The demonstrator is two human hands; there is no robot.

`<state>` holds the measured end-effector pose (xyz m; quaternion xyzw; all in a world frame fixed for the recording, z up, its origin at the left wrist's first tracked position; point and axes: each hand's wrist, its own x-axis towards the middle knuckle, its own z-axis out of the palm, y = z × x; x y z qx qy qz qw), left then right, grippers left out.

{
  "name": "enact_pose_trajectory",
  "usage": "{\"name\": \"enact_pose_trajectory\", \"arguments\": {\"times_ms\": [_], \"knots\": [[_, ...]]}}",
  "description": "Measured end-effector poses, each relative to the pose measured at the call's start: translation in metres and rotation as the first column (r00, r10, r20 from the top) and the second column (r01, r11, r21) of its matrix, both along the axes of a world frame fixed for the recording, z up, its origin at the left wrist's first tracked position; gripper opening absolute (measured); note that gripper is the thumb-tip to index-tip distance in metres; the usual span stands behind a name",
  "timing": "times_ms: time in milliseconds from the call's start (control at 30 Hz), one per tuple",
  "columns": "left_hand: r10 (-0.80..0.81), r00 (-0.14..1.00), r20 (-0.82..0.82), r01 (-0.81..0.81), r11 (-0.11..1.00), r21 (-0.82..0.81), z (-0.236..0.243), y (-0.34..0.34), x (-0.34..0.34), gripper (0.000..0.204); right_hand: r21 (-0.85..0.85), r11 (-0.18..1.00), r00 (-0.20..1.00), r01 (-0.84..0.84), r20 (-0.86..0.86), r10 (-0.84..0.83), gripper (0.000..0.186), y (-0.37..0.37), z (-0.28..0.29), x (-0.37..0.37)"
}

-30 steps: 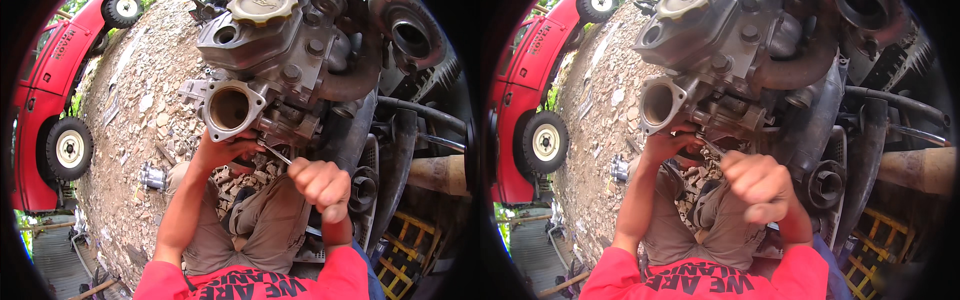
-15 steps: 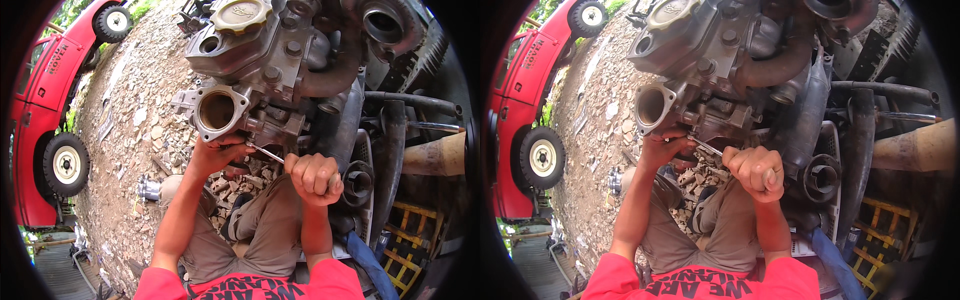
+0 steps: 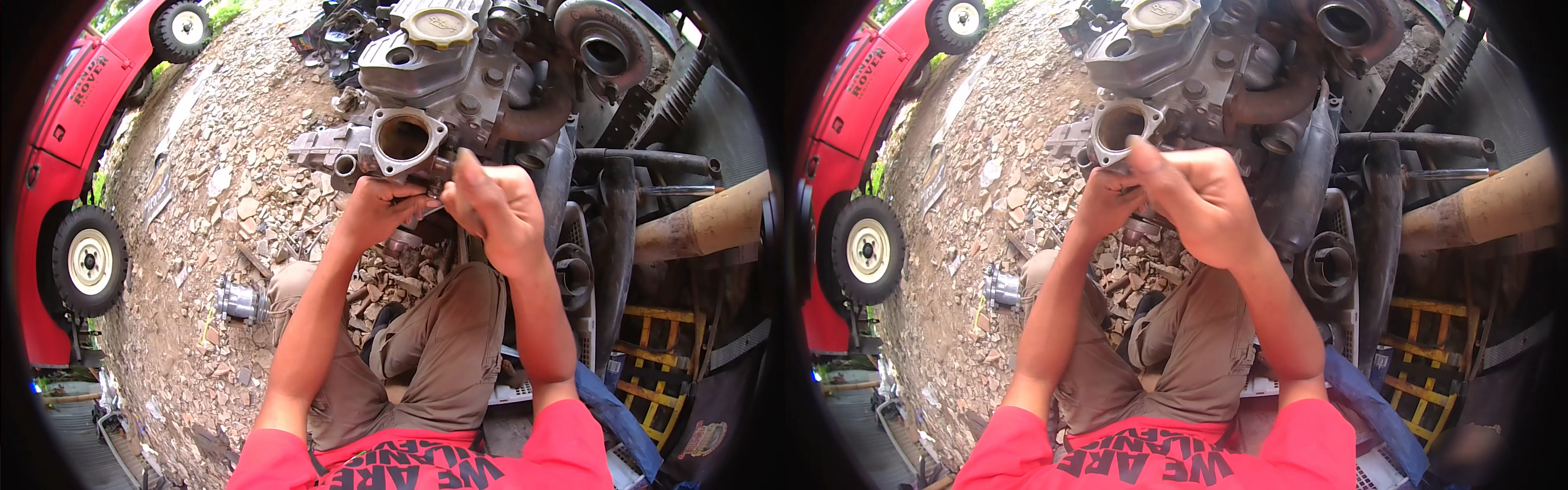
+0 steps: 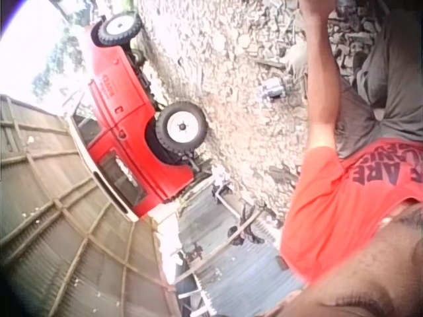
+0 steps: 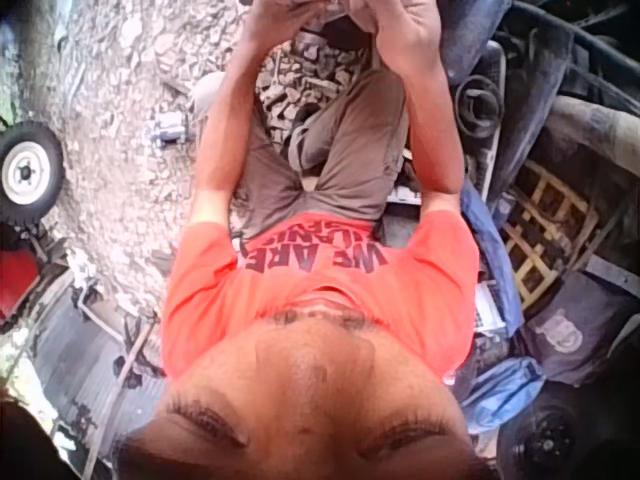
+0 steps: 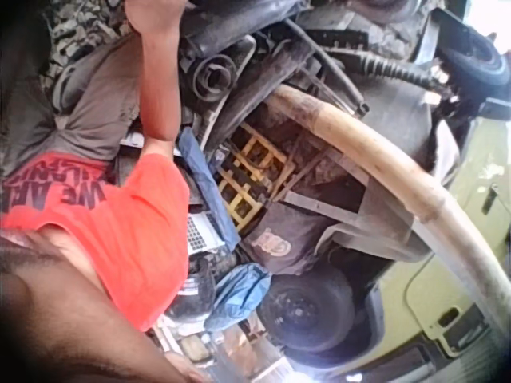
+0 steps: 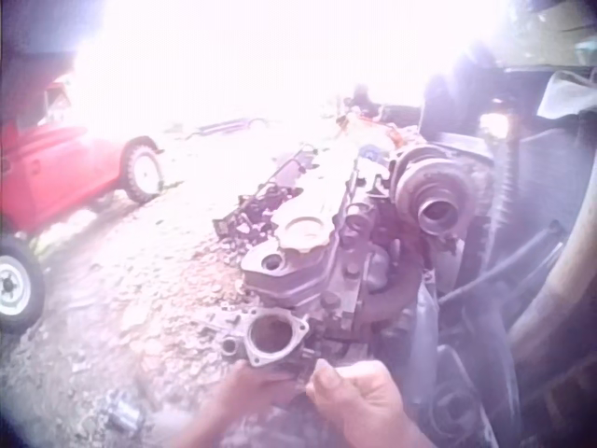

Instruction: The person sits on the ground and uses a wrench to loosen and remove bolts from a car engine block. They manipulate the engine components by hand and continue to work on the engine assembly.

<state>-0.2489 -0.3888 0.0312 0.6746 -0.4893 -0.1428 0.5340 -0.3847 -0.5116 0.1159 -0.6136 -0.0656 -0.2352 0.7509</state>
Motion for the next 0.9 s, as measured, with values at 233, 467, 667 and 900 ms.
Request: {"name": "enact_pose_trajectory", "arguments": {"times_ms": [233, 467, 667, 900], "knots": [[0.048, 0.981, -0.187, -0.045, 0.999, 0.017, -0.01, -0.007, 0.004, 0.009, -0.288, 0.931, 0.962, -0.223, -0.217, 0.163, 0.042, -0.01, 0.024, 0.022], [0.04, 0.995, -0.088, -0.042, 0.999, -0.015, -0.006, -0.006, 0.003, 0.009, -0.259, 0.906, 0.937, -0.334, -0.195, 0.29, 0.043, -0.034, 0.016, 0.004], [0.107, 0.985, -0.133, -0.089, 0.987, 0.133, -0.012, -0.004, 0.004, 0.014, -0.282, 0.95, 0.955, -0.138, 0.216, 0.203, 0.046, -0.03, -0.019, 0.01], [0.038, 0.999, 0.038, -0.041, 0.996, 0.079, -0.001, 0.001, 0.002, 0.009, -0.068, 0.972, 0.796, -0.226, 0.562, 0.224, 0.046, -0.048, -0.068, -0.004]]}}
